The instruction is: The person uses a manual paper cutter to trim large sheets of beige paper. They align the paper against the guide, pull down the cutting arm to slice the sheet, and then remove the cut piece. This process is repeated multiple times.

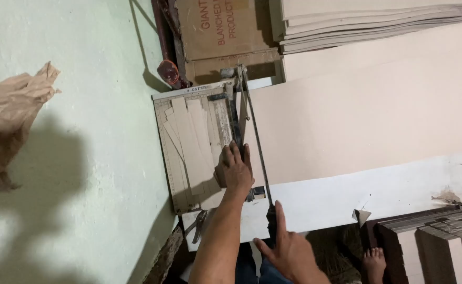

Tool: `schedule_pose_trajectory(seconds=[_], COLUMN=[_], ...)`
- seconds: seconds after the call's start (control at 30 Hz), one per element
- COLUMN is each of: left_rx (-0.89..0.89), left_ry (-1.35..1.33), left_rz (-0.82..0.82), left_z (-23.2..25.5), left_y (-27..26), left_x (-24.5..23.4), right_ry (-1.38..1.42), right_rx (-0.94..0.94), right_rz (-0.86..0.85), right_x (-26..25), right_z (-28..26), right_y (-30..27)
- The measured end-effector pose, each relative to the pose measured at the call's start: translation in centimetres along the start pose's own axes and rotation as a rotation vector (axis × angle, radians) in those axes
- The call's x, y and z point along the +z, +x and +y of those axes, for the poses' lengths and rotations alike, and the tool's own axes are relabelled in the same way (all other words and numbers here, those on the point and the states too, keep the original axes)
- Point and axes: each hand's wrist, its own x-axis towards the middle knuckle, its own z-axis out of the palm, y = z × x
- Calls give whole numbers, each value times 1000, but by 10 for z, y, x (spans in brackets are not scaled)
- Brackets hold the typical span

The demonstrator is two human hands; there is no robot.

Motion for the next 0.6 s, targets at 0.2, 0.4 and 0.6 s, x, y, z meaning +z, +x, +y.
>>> schedule_pose_trajectory(seconds=[0.2, 0.4, 0.6], left_rx=[16, -5, 44], left_ry=[-68, -53, -92], left_rz=[45, -49, 49], left_z=[-1, 0, -6], left_y=[-1, -4, 0], left_x=[-2, -16, 7], right_ry=[174, 139, 551], right_rx=[-142, -108, 79], right_rz=[141, 303, -64], right_x=[97, 151, -55], right_z=[42, 61, -10], right_y=[66, 127, -36])
